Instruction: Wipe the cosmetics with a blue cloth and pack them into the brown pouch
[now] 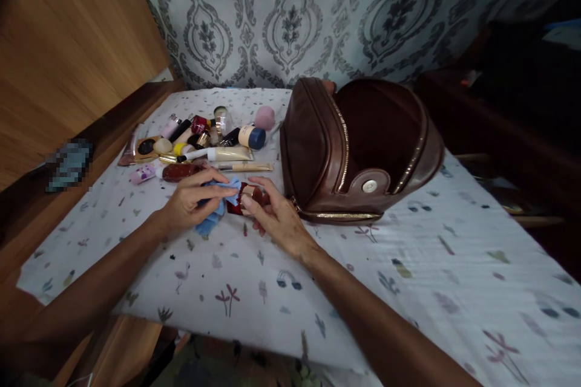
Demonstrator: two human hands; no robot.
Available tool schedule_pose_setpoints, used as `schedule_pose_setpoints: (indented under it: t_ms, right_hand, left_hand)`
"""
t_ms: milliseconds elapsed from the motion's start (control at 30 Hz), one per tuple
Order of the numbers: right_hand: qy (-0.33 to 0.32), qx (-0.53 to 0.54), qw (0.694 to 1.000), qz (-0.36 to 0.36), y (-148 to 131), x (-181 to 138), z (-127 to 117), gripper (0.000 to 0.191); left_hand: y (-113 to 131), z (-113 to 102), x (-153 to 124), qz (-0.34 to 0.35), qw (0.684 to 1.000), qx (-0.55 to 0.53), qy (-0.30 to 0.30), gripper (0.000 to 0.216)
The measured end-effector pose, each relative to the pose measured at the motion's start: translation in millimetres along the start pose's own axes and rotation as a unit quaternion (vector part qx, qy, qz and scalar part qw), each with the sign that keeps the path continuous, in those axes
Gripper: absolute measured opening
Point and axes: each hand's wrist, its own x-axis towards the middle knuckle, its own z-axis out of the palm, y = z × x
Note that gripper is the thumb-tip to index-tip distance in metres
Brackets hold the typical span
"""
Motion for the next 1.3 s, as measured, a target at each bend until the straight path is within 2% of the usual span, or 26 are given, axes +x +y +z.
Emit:
schedule_pose_setpoints:
  t_ms: [167, 400, 567, 700, 900, 1067, 1300]
  right_hand:
    - [0.018, -0.054, 0.998, 0.027, -7.7, -2.7, 0.1, 0.049]
    - [0.024, -0.028, 0.997, 0.067, -9.5, -2.2, 0.9, 0.051]
    - [0.023, -0.006, 1.0, 0.02, -10.0, -3.3, 0.5, 0.051]
    - [0.006, 0.023, 1.0, -0.018, -9.9, -3.9, 0.0, 0.063]
    - [0.014, 0.03, 0.999, 0.015, -8.6, -1.9, 0.3, 0.056]
    - [0.027, -0.037, 0.999, 0.025, -12.2, -2.7, 0.5, 0.049]
    - [0.037, -0.063, 0.997, 0.04, -10.9, -0.8, -0.1, 0.048]
  left_hand:
    - [2.2, -1.4, 1.3, -0.004, 1.0, 0.0, -0.003, 0.033]
    - [1.4, 2.0, 1.3, 0.016, 1.0, 0.009, 0.005, 0.034]
    - [0.9, 4.9, 1.3, 0.015, 1.0, 0.007, 0.009, 0.032]
    - [0.7, 5.8, 1.4, 0.018, 1.0, 0.008, 0.006, 0.034]
    - [-2.3, 2.7, 0.5, 0.019, 1.0, 0.016, 0.009, 0.032]
    - [1.4, 2.4, 1.4, 0.008, 1.0, 0.017, 0.018, 0.029]
    - [9.0, 2.5, 4.1, 0.042, 0.999, 0.031, 0.002, 0.029]
